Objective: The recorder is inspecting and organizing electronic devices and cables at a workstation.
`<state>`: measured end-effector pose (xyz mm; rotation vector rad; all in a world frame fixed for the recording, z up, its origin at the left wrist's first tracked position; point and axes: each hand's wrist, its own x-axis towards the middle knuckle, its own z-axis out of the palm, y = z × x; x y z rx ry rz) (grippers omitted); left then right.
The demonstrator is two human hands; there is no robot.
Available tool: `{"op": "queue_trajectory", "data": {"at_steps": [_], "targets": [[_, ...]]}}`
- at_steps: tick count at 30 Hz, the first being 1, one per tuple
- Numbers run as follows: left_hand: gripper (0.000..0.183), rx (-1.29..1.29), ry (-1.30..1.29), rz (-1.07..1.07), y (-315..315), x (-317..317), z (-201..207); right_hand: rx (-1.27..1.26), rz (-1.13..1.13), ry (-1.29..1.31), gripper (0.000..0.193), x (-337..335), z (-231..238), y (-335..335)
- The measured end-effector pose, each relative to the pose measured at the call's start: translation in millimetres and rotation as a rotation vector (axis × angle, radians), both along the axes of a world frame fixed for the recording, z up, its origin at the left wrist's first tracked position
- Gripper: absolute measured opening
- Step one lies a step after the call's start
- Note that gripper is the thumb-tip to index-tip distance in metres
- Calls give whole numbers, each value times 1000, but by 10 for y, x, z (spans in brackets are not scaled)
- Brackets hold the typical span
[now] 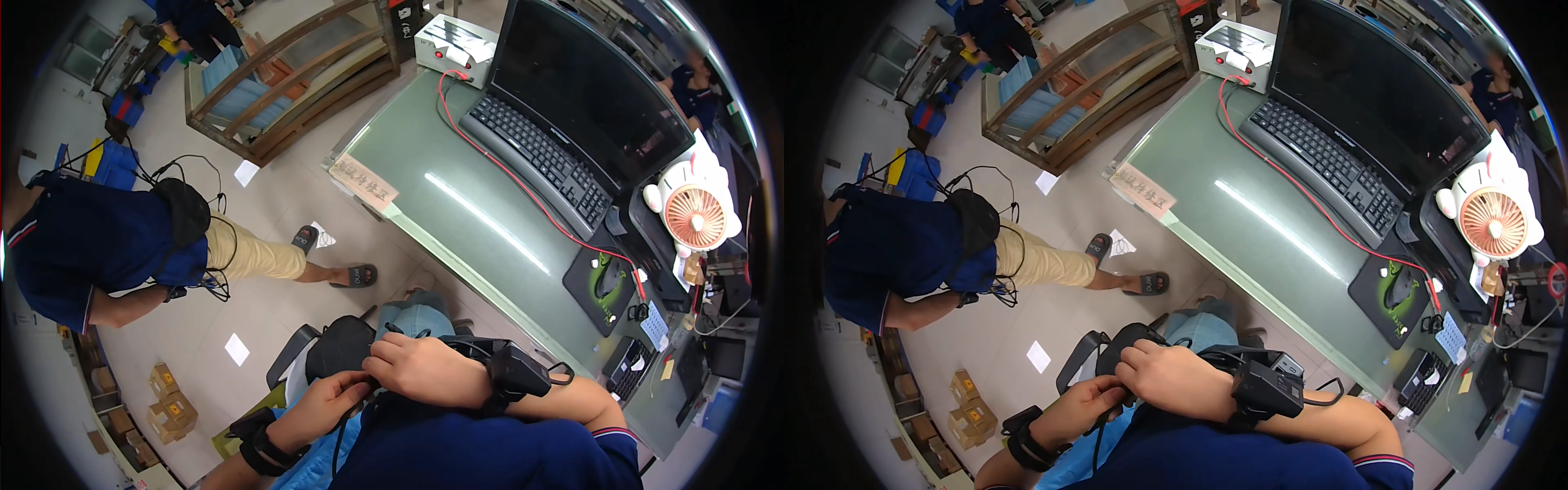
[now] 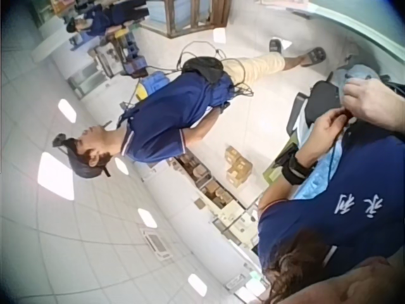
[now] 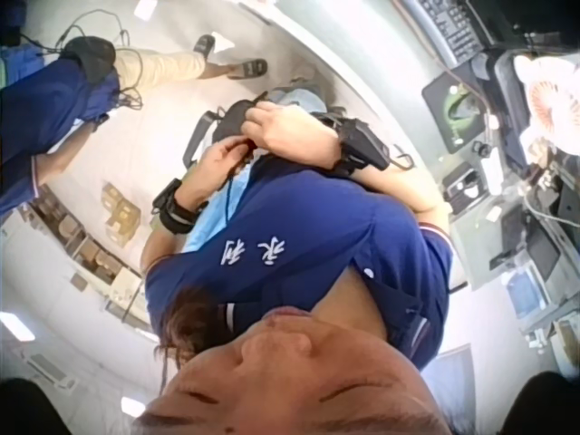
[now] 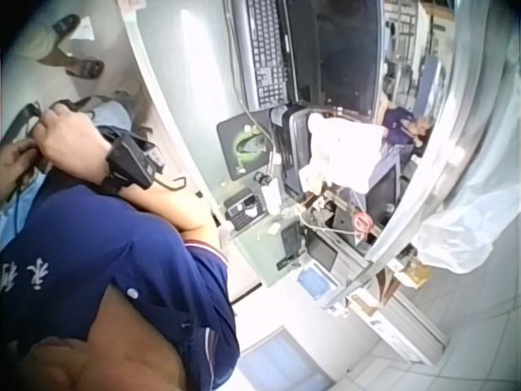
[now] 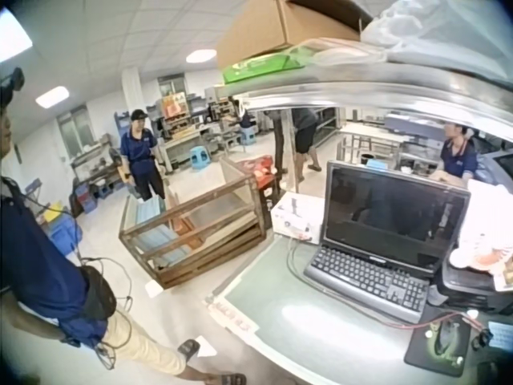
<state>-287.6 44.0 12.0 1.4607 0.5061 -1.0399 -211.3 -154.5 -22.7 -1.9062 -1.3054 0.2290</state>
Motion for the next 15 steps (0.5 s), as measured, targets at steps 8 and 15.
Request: {"op": "queue_trajectory", "data": {"at_steps": [8,15], "targets": [[28,-8,119,-34,-46,69,58,13,-13,-47,21,-86,-22,-17],[30,-85,190,171,-68,33,-45,-117,-39,-100,16,-140,-5,-114]]}}
